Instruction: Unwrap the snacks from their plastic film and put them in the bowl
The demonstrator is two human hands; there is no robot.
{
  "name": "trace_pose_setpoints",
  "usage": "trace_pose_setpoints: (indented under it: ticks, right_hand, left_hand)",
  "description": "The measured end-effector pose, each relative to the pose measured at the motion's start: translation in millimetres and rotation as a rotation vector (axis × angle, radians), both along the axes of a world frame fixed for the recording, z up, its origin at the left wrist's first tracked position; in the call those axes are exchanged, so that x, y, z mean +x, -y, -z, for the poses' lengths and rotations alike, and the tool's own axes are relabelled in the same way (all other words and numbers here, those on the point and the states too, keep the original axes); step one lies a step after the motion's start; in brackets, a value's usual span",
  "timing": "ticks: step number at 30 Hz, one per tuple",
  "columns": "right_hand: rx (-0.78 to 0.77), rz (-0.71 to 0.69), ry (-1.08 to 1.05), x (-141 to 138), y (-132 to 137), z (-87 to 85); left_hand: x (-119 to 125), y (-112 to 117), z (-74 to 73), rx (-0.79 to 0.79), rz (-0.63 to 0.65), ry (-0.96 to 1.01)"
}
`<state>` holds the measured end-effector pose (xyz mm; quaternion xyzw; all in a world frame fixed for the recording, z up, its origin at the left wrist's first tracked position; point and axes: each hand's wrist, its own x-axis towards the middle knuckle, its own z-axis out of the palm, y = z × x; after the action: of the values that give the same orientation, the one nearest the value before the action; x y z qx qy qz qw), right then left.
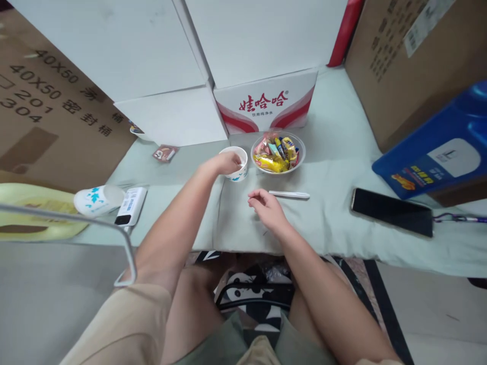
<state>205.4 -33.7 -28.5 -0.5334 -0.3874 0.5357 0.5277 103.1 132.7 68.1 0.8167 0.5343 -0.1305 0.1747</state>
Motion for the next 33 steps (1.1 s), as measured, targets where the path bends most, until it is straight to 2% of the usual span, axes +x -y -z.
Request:
trace_pose_setpoints:
  ticks: [1,3,8,10,12,17,19,21,24,26,29,31,33]
  right_hand:
    - [0.010,-0.002,0.007,1,1,0.4]
    - [0.026,-0.005,0.025,3,1,0.6]
    - [0.040,-0.023,0.043,5,3,-3.2]
    - [0.055,-0.009,0.060,6,5,-5.5]
    - [0.075,0.013,0.087,8,7,-7.1]
    - [0.096,0.070,0.123,15,9,-8.1]
    - [0.106,0.082,0.119,16,8,-8.8]
    - [0.120,0.082,0.109,16,7,-10.5]
    - [0.144,0.110,0.111,19,8,-14.6]
    - [0.161,0.174,0.139,25,12,-17.0]
    - [0.167,0.274,0.243,42,23,-17.5]
    - [0.179,0.320,0.379,58,30,-16.2]
    - [0.220,0.355,0.565,72,30,-15.3]
  left_hand:
    - [-2,1,-0.7,-0.055,0.036,-0.002]
    - [-7,7,0.5,-0.062,0.093,-0.017]
    - [-7,24,21.9,0.172,0.206,-0.150]
    - [-3,21,30.1,0.245,0.189,-0.143]
    - [1,13,33.6,0.248,0.148,-0.146]
    - [-4,-2,30.0,0.223,0.009,-0.102]
    - [-9,2,28.8,0.339,0.022,-0.004]
    - [-11,14,28.6,0.522,0.020,0.127]
    - [-5,45,31.0,0.758,-0.102,0.387]
    - [4,73,37.2,0.816,-0.199,0.634]
    - [17,111,55.5,0.670,-0.276,0.991]
    - [24,127,70.2,0.520,-0.304,1.100]
    - [31,133,82.9,0.415,-0.286,1.167]
